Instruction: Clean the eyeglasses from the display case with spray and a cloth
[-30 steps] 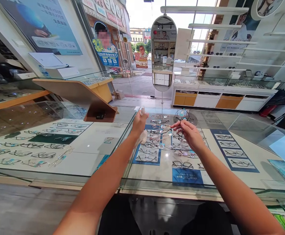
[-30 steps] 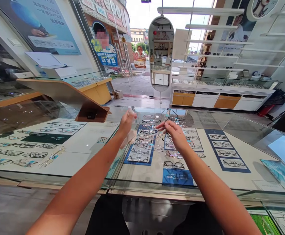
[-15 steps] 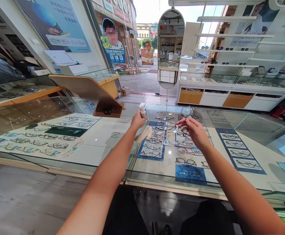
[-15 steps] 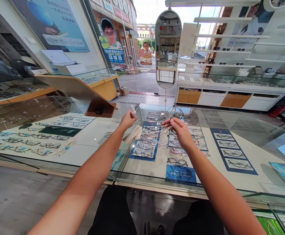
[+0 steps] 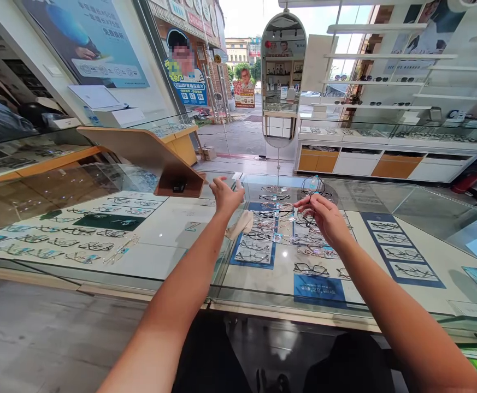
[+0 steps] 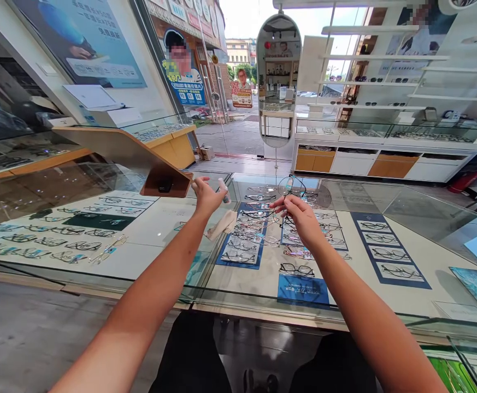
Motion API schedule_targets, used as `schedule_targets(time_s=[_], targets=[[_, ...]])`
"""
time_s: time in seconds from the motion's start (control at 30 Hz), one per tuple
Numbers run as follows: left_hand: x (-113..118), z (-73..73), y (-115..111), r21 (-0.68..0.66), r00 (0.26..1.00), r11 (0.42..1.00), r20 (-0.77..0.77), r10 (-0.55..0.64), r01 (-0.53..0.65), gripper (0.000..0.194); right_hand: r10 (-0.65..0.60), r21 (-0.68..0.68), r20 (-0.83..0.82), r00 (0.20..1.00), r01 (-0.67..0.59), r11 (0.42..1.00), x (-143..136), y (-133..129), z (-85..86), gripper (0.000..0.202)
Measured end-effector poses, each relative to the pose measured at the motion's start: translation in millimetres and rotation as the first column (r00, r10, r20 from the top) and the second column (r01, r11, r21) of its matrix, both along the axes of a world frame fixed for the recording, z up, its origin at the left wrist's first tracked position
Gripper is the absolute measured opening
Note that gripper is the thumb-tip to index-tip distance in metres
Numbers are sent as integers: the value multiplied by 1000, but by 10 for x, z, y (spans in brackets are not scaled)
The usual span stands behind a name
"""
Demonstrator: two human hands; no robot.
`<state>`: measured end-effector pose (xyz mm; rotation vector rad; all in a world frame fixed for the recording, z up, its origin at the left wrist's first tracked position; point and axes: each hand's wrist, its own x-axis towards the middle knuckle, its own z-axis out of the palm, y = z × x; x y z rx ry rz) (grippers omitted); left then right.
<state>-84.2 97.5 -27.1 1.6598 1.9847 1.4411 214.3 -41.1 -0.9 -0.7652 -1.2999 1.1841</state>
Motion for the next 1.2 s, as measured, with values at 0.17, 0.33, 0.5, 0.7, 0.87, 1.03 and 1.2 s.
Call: schedule_targets(time_s=[0.17, 0.33, 0.5, 0.7, 0.87, 1.03, 1.2], targets=[[71, 532, -490, -86, 940, 968, -233, -251, 237, 11, -18, -2, -13, 1000, 18, 1000, 3, 10, 24, 29], [57, 530, -638, -642, 727, 714, -345, -594, 279, 34, -20, -36, -80, 997, 18, 999, 13, 33, 22, 28], [55, 309, -499, -784, 700, 598, -335, -631, 164, 37, -12, -57, -143, 990, 4, 998, 30, 34, 32, 25], [-70, 267, -411, -804, 716, 568, -292, -634, 175, 35, -35, -60, -117, 993, 28, 998, 41, 37, 39, 26], [-140, 265, -358, -791, 718, 583, -295, -631, 187, 29, -20, -53, -117, 993, 14, 999, 40, 34, 27, 26], [-217, 278, -320, -801, 736, 566, -264, -624, 193, 26, -30, -67, -107, 994, 23, 998, 27, 27, 34, 28], [-341, 320, -300, -801, 772, 549, -187, -608, 239, 16, -31, -78, -118, 992, 22, 997, 21, 22, 45, 29]])
